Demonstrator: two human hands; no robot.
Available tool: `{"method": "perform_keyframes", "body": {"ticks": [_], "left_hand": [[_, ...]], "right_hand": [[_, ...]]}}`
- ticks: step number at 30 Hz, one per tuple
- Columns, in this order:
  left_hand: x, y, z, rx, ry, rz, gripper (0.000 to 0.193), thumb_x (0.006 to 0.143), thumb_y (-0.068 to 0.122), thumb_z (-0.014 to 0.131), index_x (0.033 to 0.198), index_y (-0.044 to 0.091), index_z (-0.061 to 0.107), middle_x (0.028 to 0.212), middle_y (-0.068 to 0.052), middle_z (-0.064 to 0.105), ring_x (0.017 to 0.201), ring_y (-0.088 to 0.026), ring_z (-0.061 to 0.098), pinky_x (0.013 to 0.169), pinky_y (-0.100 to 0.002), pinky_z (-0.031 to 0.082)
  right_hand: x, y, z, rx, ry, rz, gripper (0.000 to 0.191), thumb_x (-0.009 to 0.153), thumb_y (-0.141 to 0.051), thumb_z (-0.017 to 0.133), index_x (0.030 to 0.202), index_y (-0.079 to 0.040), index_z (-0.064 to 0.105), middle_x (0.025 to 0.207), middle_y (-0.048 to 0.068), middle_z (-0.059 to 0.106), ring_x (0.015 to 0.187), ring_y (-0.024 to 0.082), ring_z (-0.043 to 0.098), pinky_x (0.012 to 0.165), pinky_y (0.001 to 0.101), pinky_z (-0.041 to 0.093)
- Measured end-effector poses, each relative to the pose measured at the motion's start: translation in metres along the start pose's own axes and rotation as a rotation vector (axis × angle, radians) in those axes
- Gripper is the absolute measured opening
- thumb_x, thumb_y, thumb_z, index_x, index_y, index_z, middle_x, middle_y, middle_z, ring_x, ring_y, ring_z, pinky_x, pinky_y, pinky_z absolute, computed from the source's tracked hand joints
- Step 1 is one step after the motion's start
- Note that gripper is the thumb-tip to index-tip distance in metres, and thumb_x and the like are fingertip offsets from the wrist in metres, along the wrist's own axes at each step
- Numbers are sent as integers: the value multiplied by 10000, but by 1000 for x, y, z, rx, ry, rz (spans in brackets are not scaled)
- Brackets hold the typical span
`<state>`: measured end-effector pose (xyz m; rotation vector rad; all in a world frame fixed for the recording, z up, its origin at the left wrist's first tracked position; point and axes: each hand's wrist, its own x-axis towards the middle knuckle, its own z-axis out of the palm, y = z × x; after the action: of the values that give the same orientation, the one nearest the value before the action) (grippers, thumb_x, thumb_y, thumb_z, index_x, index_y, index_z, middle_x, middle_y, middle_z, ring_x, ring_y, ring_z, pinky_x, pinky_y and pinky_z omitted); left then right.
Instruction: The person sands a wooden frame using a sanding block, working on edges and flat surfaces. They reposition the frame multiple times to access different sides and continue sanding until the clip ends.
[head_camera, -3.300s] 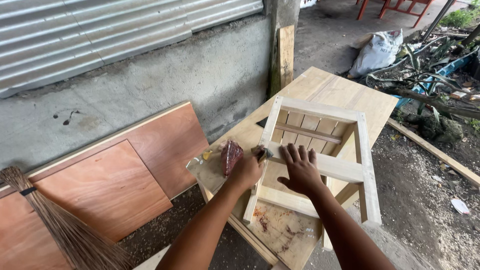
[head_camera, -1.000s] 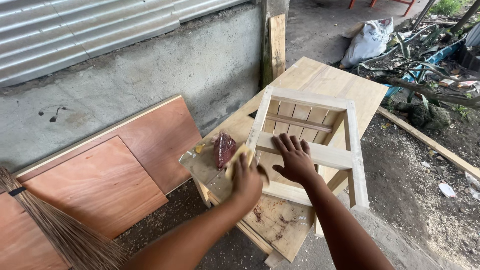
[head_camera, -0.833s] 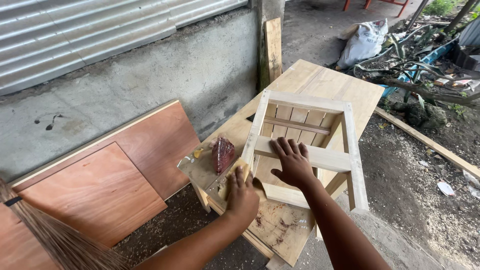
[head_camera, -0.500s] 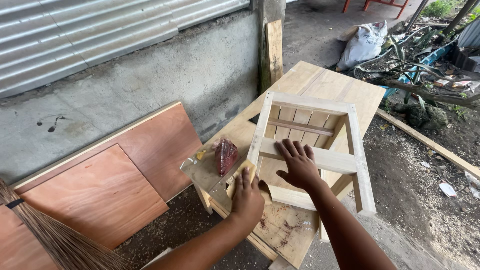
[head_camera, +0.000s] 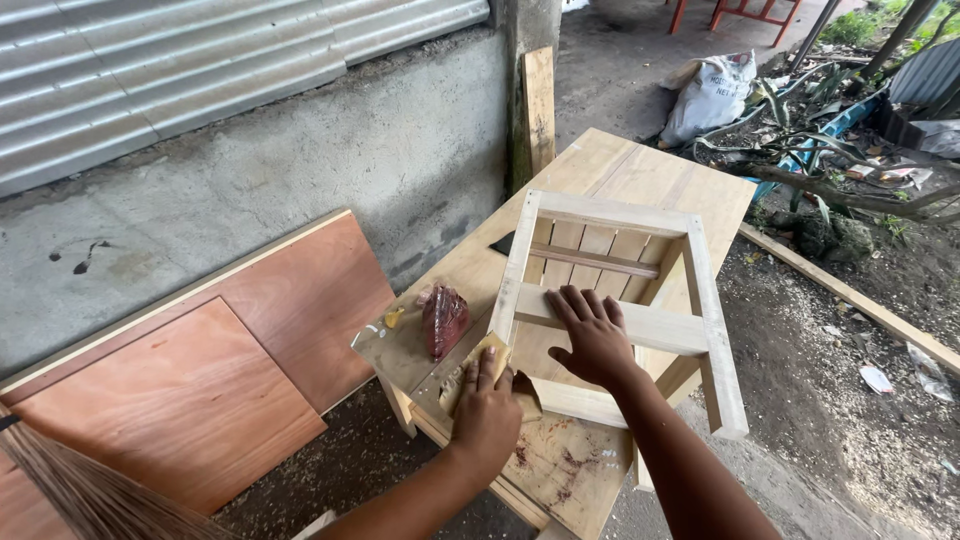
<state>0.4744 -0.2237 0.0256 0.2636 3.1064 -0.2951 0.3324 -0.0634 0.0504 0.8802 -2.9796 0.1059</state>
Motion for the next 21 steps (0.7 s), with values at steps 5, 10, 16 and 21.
{"method": "perform_keyframes", "body": {"ticks": [5,10,16,21], "left_hand": [[45,-2,-6,-126,150,-196,306,975,172,614,1161,-46,722,1522,-203,489,1511,-468,247,1239,-546,177],[17,1,6,-668,274,-314,417,998,146,542,1390,4,545,1519,-361,384,1382,-475,415,1028,-494,479],[34,-37,-2,-745,377,-183,453,986,149,556,1407,-15,542,1251,-296,639,1041,-393,697,818,-408,625],[28,-43,-3,-818,300,-111,342,1023,176,569,1290,-33,611,1042,-200,746,770,-261,765,713,-331,647]], "right_hand": [[2,0,2,27,42,4,947,860,-561,717,1601,-291,191,1675,36,224,1551,287,189,1267,529,104],[1,1,2,2,30,-19,996,825,-534,743,1602,-298,166,1676,37,195,1543,307,158,1244,524,84],[1,-3,-1,-20,-5,12,994,837,-519,743,1606,-286,158,1679,49,194,1547,310,162,1251,531,80],[-2,-8,-6,15,21,12,989,815,-513,756,1595,-285,191,1660,41,228,1542,300,181,1257,539,90]]}}
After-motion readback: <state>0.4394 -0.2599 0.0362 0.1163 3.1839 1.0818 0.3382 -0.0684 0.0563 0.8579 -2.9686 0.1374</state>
